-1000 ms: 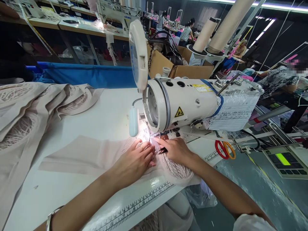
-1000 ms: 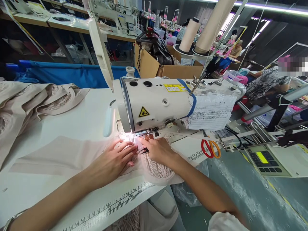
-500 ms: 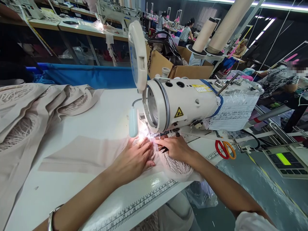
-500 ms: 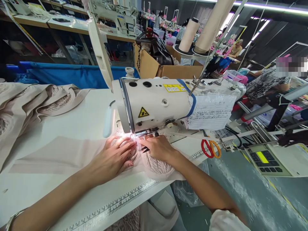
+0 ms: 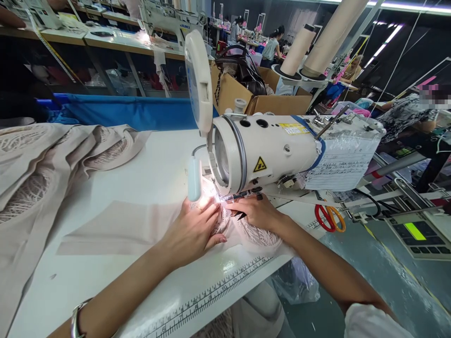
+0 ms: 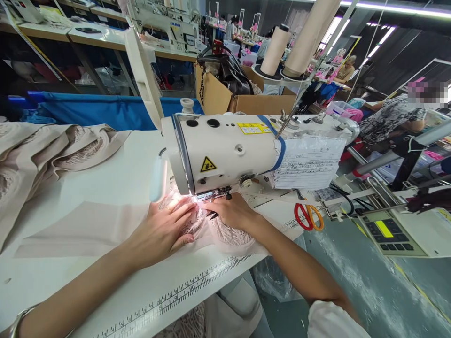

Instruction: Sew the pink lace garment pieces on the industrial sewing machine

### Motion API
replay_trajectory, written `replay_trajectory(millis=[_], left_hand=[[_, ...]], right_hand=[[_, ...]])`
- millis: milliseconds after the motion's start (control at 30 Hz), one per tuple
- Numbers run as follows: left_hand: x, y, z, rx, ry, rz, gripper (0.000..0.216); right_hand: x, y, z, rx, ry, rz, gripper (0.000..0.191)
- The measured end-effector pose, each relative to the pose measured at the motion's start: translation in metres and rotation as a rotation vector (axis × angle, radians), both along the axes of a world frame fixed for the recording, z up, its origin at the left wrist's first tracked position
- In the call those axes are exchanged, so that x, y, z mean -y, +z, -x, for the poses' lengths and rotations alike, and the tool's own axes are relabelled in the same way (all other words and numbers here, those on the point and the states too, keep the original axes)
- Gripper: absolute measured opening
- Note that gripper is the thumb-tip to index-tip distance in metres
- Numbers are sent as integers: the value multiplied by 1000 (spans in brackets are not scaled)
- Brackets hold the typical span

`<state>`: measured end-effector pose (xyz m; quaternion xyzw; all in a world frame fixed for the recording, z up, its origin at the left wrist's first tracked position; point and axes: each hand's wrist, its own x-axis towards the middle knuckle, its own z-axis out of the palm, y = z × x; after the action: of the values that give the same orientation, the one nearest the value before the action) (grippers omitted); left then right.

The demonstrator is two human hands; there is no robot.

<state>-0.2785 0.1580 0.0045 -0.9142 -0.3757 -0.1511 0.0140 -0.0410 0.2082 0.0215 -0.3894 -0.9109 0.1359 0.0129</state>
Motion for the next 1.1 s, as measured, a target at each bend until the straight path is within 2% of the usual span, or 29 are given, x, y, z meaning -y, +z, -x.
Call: replay_trajectory(millis=[200,333,433,533,733,900,1100], left_hand=[[-2,6,0,-3,27,8,50],[-2,1,-2,9,31,24,46],[-1,-4,-4,37,8,48,47],[0,-5,-5,53,16,53,51],[4,-2,-5,21,19,44,51],[5,-2,-7,34,11,18,47],[3,-4,-6,56,20,43,49]], right_hand=[[-4,6,1,62,-37,-29,56],[-1,13,-7,15,-97,8,31],[8,16,-14,7,-125,70,37],[15,10,-18,46,-82,5,28],[18,-3,-23,3,75,-220,53],[18,-3,-26,9,140,-309,52],[13,-2,-21,41,121,-277,45]])
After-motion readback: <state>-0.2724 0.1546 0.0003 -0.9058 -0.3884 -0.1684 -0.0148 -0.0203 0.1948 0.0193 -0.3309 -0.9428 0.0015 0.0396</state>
